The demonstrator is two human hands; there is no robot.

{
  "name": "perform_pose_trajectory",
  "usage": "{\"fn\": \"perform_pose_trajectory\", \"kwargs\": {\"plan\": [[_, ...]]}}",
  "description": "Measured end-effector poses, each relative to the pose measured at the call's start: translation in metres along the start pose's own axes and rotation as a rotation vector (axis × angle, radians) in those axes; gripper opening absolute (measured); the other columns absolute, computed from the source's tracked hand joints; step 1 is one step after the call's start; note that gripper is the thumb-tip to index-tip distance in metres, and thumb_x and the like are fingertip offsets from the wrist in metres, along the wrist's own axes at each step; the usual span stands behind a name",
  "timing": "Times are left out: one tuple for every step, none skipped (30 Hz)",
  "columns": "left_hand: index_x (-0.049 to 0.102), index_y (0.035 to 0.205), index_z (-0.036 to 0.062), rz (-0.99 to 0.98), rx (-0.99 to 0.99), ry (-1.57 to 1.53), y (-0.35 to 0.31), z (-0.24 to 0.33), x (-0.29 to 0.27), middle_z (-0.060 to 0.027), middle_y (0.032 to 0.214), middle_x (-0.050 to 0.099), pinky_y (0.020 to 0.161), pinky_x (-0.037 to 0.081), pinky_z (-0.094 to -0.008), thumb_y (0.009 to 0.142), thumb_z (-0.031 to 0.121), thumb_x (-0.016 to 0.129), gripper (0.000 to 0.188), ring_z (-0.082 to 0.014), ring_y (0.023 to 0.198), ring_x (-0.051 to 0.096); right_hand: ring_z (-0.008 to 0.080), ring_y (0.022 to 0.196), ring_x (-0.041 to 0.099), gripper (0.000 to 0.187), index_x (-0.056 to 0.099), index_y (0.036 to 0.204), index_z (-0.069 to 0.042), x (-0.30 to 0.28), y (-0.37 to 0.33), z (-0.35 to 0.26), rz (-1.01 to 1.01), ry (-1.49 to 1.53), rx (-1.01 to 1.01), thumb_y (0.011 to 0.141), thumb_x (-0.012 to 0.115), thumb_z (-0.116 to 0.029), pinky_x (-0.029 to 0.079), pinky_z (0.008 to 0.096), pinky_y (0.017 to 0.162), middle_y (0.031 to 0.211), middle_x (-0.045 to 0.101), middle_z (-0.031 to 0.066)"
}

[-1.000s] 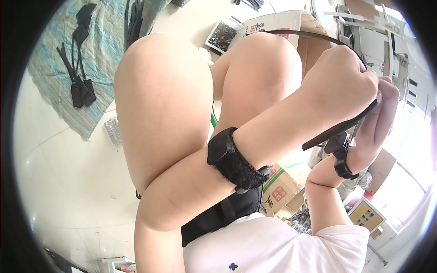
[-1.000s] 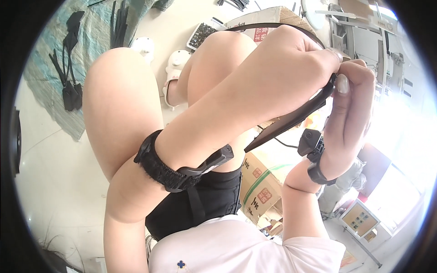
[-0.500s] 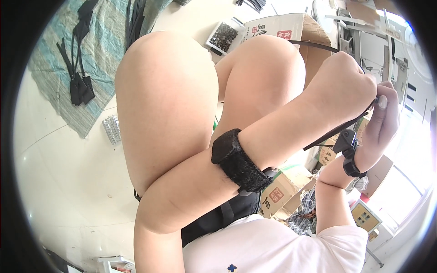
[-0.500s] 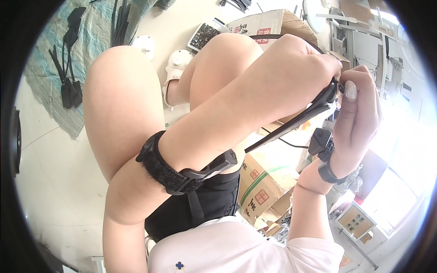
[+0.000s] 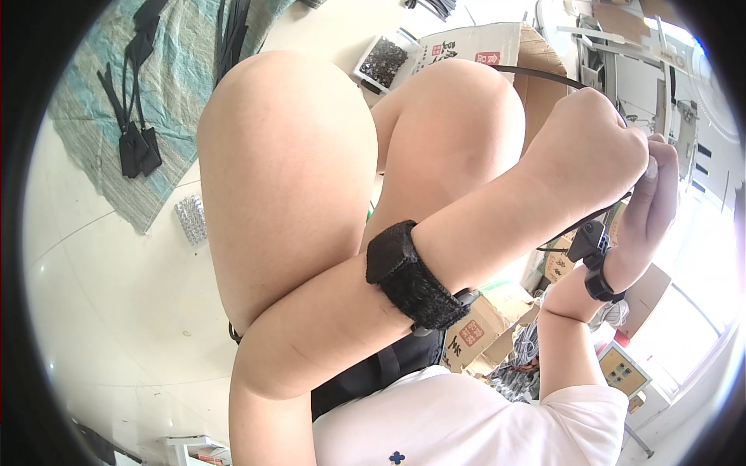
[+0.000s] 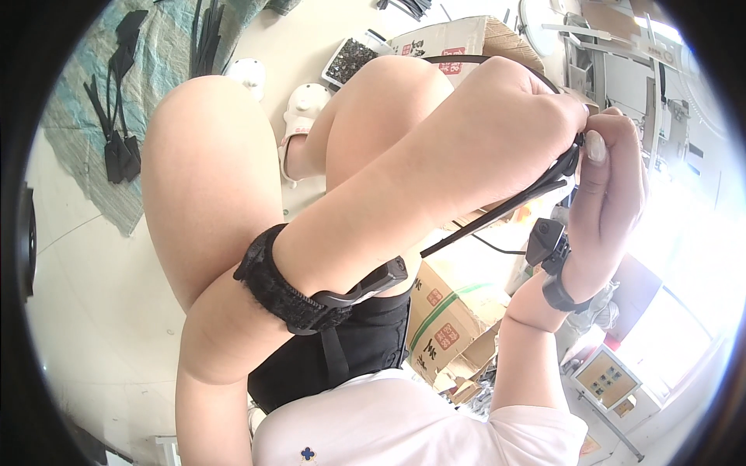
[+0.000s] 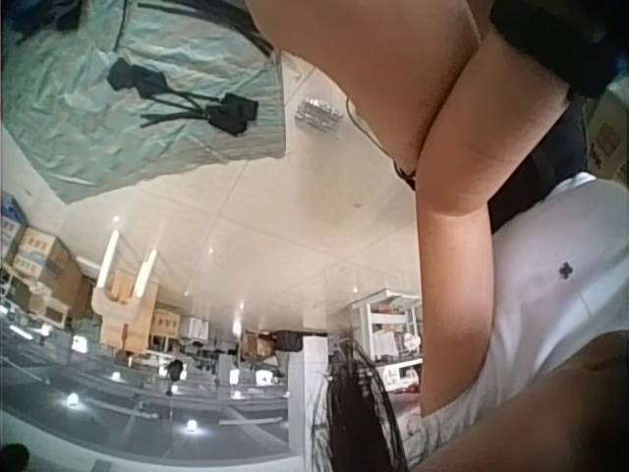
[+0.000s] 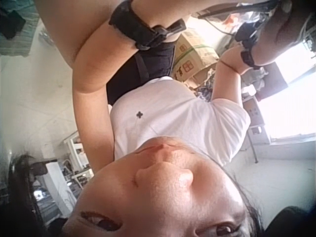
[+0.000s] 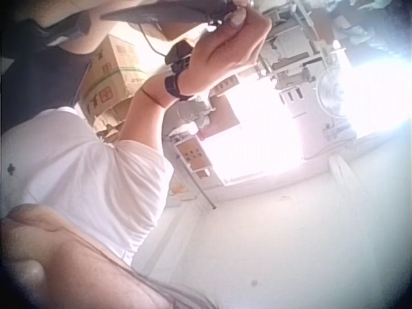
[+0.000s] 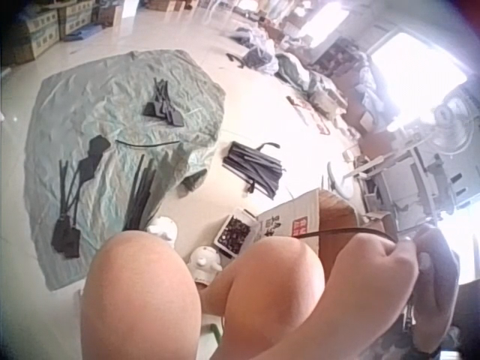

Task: The recorder is assembling black tags by threading black straps through the top openings of the tags.

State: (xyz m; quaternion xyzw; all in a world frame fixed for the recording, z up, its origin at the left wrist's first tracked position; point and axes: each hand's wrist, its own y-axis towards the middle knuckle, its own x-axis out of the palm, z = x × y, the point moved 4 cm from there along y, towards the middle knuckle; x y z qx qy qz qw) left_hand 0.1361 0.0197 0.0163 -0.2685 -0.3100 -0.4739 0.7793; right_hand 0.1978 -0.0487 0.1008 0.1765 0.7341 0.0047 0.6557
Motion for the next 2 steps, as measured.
{"fn": "perform_pose_trajectory", "kwargs": {"plan": [[0.057,0.063,-0.0023,0.012,0.006,0.014,0.0013,-0.0011,0.0000,-0.0158,0.058,0.059,0.044,0.045,-0.0291,0.076,0.019,0.059,0.025,-0.0189,0.045,0.055,0.0079,0.058,0.033,0.012,0.050,0.083,-0.001,-0.0002,0.0004,-0.0002,-0.007,-0.008,-0.021,0.090,0.041,-0.006,0.029,0.0210,0.053,0.070,0.043,0.0015],[0.059,0.065,-0.0014,0.025,0.013,0.029,0.0034,-0.0027,0.0001,-0.0164,0.059,0.060,0.044,0.046,-0.0294,0.073,0.019,0.065,0.023,-0.0187,0.045,0.056,0.0081,0.057,0.034,0.012,0.050,0.084,-0.001,-0.0004,0.0008,0.0002,-0.014,-0.014,-0.042,0.090,0.041,-0.005,0.029,0.0212,0.052,0.069,0.043,0.0014]]}}
